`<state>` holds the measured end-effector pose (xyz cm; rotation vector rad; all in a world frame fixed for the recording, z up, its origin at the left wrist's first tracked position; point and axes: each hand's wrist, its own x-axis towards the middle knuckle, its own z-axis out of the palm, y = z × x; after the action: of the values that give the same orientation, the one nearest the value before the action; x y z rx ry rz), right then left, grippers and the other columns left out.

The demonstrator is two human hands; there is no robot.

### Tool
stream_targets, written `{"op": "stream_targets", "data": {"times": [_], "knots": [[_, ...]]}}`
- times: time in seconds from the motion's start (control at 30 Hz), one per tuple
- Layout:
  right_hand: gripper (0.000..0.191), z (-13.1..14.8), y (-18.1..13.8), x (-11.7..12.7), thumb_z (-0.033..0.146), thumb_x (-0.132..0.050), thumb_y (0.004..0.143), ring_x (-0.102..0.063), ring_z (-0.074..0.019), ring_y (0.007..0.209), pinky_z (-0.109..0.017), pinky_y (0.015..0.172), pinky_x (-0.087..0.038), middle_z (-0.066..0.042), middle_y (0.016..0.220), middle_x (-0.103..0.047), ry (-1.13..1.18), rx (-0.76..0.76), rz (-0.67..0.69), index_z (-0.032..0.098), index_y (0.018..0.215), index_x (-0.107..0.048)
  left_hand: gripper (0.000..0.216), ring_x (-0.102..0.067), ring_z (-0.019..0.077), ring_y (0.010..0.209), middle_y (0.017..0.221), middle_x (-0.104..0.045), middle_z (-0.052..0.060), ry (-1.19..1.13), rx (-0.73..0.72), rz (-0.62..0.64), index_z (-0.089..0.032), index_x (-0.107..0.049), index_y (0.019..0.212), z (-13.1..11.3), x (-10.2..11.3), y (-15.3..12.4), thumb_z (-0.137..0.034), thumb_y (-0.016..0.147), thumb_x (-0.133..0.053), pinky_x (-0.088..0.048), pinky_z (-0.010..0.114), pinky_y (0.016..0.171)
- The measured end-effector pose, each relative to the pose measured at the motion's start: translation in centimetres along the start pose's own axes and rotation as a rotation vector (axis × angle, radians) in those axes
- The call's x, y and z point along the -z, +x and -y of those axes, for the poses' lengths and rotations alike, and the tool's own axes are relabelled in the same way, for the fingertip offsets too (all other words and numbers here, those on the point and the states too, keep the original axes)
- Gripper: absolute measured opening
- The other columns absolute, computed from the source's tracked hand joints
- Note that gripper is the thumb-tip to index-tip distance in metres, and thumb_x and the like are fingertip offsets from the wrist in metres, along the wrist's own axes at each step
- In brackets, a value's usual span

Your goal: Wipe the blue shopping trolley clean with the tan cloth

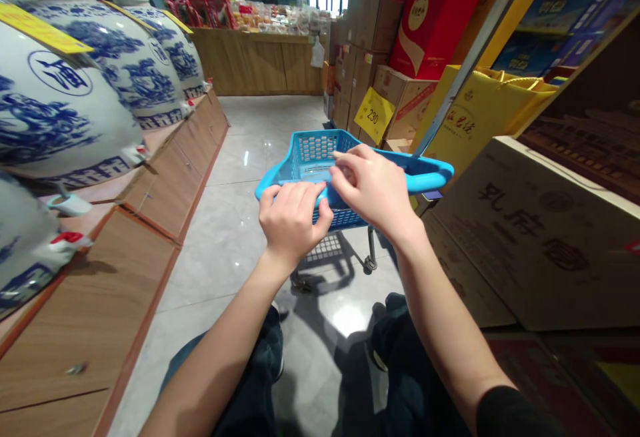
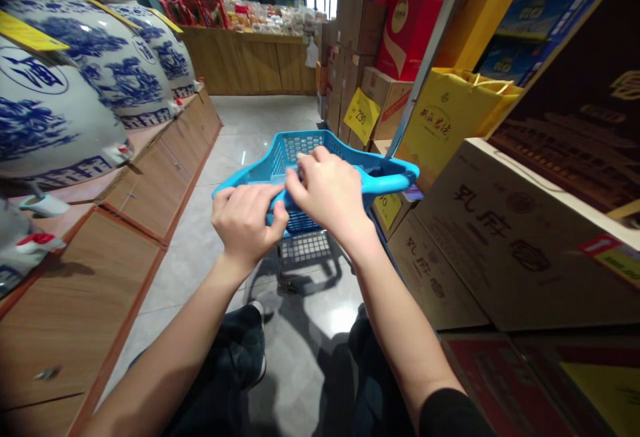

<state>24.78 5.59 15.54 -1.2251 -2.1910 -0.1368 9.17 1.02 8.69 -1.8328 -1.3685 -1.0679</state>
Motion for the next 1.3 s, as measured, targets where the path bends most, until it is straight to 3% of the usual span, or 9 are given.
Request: {"op": "stream_targets", "data": {"times": [0.13,0.27,0.33,0.5,0.57,0.77,1.03,1.2,1.3], "knots": [[0.028,0.0,-0.1,0.3,0.034,-0.053,0.1,-0.069,-0.0228,0.1,-0.031,0.078,-0.05,-0.008,0.118,-0.074,0.113,0.122,0.038,0.023,0.107,-0.078,0.025,-0.067,0.0253,0.083,0.093,-0.078,0.009,-0.014,-0.006,0.005,-0.018,-0.074,0.105,0.2,0.1,0.0,-0.025,0.094,-0.053,-0.039,0.043,0.084],[0.031,-2.7,0.1,0.8,0.034,-0.052,0.099,-0.07,-0.0254,0.088,-0.034,0.073,-0.05,-0.009,0.101,-0.075,0.026,-0.121,-0.039,0.022,0.096,-0.08,0.029,-0.069,0.0253,0.089,0.099,-0.08,0.008,-0.011,-0.025,0.032,-0.019,-0.073,0.114,-0.2,0.2,0.0,-0.025,0.095,-0.052,-0.039,0.043,0.087],[0.031,-2.8,0.0,0.7,0.036,-0.053,0.099,-0.069,-0.0266,0.087,-0.035,0.073,-0.049,-0.011,0.101,-0.075,-0.02,-0.162,-0.06,0.021,0.096,-0.079,0.029,-0.069,0.0252,0.089,0.098,-0.08,0.008,-0.007,-0.026,0.023,-0.02,-0.074,0.113,-0.3,0.2,0.0,-0.026,0.096,-0.051,-0.039,0.043,0.087],[0.03,-0.1,-1.0,-0.3,0.031,-0.051,0.099,-0.068,-0.0238,0.1,-0.033,0.083,-0.05,-0.01,0.118,-0.073,0.091,0.122,-0.055,0.022,0.109,-0.077,0.028,-0.068,0.0257,0.086,0.096,-0.079,0.009,0.002,-0.004,0.02,-0.02,-0.074,0.11,-0.1,-0.1,-0.1,-0.027,0.095,-0.051,-0.039,0.043,0.086],[0.03,-0.3,-1.2,-0.4,0.029,-0.05,0.099,-0.068,-0.0218,0.099,-0.032,0.083,-0.051,-0.008,0.119,-0.074,0.139,0.157,-0.054,0.023,0.109,-0.078,0.029,-0.068,0.0259,0.087,0.097,-0.079,0.009,0.001,-0.002,0.034,-0.021,-0.074,0.112,0.1,0.0,-0.1,-0.028,0.095,-0.051,-0.039,0.044,0.087],[0.036,-3.3,-1.5,-0.6,0.029,-0.046,0.098,-0.07,-0.0245,0.096,-0.034,0.081,-0.052,-0.009,0.108,-0.076,0.066,-0.089,-0.253,0.021,0.097,-0.081,0.028,-0.069,0.0251,0.088,0.098,-0.08,0.008,-0.022,-0.01,0.027,-0.02,-0.074,0.111,-0.1,0.0,0.0,-0.027,0.096,-0.051,-0.039,0.043,0.087],[0.034,-2.2,-2.8,-3.2,0.029,-0.048,0.096,-0.068,-0.0276,0.113,-0.044,0.097,-0.054,-0.013,0.125,-0.074,0.123,0.26,-0.304,0.023,0.109,-0.079,0.028,-0.069,0.0246,0.085,0.096,-0.08,0.007,-0.007,-0.006,0.006,-0.022,-0.075,0.108,0.7,-0.3,-0.1,-0.03,0.094,-0.052,-0.04,0.043,0.087],[0.04,-5.0,-2.1,-2.1,0.029,-0.041,0.099,-0.071,-0.0263,0.105,-0.041,0.091,-0.056,-0.012,0.113,-0.075,0.145,0.058,-0.378,0.022,0.103,-0.079,0.029,-0.069,0.0251,0.086,0.097,-0.08,0.008,-0.034,-0.009,0.021,-0.022,-0.075,0.109,0.7,-0.3,0.0,-0.029,0.092,-0.053,-0.041,0.043,0.085],[0.042,-4.3,-2.3,-1.7,0.032,-0.038,0.102,-0.07,-0.026,0.107,-0.04,0.094,-0.055,-0.012,0.115,-0.075,0.129,0.033,-0.363,0.021,0.11,-0.078,0.028,-0.069,0.0251,0.085,0.095,-0.08,0.007,-0.036,0.0,0.026,-0.021,-0.075,0.107,0.5,-0.2,0.2,-0.029,0.093,-0.052,-0.041,0.043,0.085]]}}
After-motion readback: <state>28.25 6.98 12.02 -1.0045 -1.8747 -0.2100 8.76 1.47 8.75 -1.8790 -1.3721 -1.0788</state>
